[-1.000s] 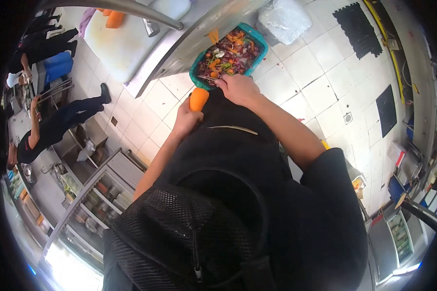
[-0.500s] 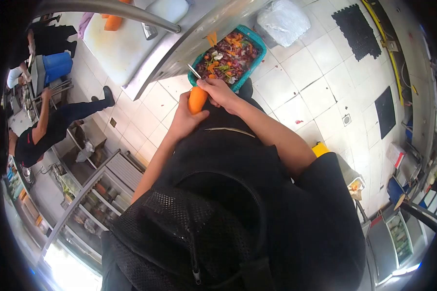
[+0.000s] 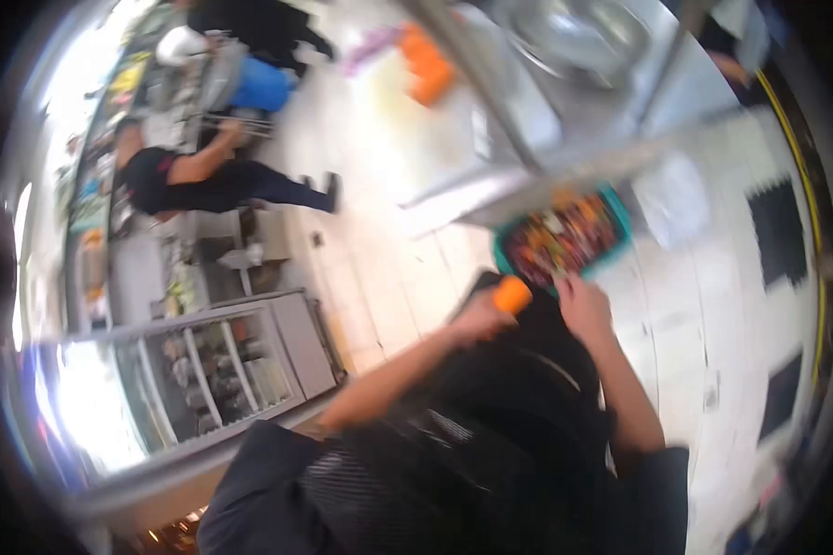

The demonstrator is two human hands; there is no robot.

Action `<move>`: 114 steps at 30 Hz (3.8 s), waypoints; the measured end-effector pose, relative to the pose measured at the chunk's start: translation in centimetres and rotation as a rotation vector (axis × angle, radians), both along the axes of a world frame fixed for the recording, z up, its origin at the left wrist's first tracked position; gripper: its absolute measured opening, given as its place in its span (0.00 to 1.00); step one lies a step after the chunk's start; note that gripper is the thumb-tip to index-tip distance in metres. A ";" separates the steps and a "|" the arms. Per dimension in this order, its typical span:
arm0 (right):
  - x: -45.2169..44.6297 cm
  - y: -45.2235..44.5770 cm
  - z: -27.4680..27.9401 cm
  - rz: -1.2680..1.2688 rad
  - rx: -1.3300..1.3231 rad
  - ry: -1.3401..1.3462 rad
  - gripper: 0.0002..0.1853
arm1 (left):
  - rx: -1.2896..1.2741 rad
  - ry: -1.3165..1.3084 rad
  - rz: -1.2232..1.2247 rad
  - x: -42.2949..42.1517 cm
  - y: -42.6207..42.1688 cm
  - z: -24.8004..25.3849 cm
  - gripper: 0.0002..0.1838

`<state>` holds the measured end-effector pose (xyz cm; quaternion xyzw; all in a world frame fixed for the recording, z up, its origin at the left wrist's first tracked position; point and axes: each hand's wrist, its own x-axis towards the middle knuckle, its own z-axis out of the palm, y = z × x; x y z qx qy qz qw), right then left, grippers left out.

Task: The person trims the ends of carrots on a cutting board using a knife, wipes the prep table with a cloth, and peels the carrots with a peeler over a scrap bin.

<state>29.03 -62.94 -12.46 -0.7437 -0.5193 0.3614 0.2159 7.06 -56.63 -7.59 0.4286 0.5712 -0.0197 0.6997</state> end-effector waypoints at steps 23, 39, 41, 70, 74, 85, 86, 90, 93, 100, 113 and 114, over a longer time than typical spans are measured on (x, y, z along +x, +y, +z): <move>0.4 3.0 -11.4 -0.192 0.305 0.260 0.14 | 0.425 0.034 -0.119 -2.4 0.5 -4.2 0.25; -0.9 6.0 -0.3 -0.644 -0.115 1.320 0.09 | 0.249 0.059 -0.063 -2.5 2.8 -0.1 0.24; -1.3 5.8 1.9 -0.624 -0.119 1.285 0.13 | 0.294 0.051 -0.073 -2.9 2.7 -0.7 0.24; -2.2 3.7 2.2 -0.456 -0.122 1.105 0.10 | 0.156 -0.009 0.049 -3.2 2.2 -1.1 0.22; -2.5 4.2 2.0 -0.451 -0.113 1.061 0.10 | 0.114 -0.033 0.055 -2.9 2.4 1.5 0.21; -3.0 3.8 -0.4 -0.265 -0.123 0.681 0.10 | 0.313 0.037 -0.025 -8.2 3.6 -2.3 0.27; -3.0 3.9 -0.8 -0.246 -0.116 0.676 0.10 | 0.587 0.030 -0.029 -10.7 2.9 -6.0 0.28; -4.6 4.4 -0.4 0.033 0.091 0.481 0.11 | 0.465 0.222 0.307 -18.9 3.3 -6.2 0.23; -8.8 7.3 5.5 0.048 0.141 0.385 0.15 | 0.013 0.107 1.098 -25.0 3.7 -9.2 0.13; -25.5 20.5 2.3 0.178 0.305 0.552 0.32 | -0.046 -0.488 1.295 -30.7 10.5 -7.5 0.13; -39.9 36.8 11.1 0.443 -0.046 0.505 0.35 | 0.242 -0.469 0.767 -36.9 29.7 2.1 0.19; -38.6 39.8 12.4 0.728 -0.120 0.345 0.33 | 0.234 -0.494 0.671 -36.1 32.2 2.5 0.19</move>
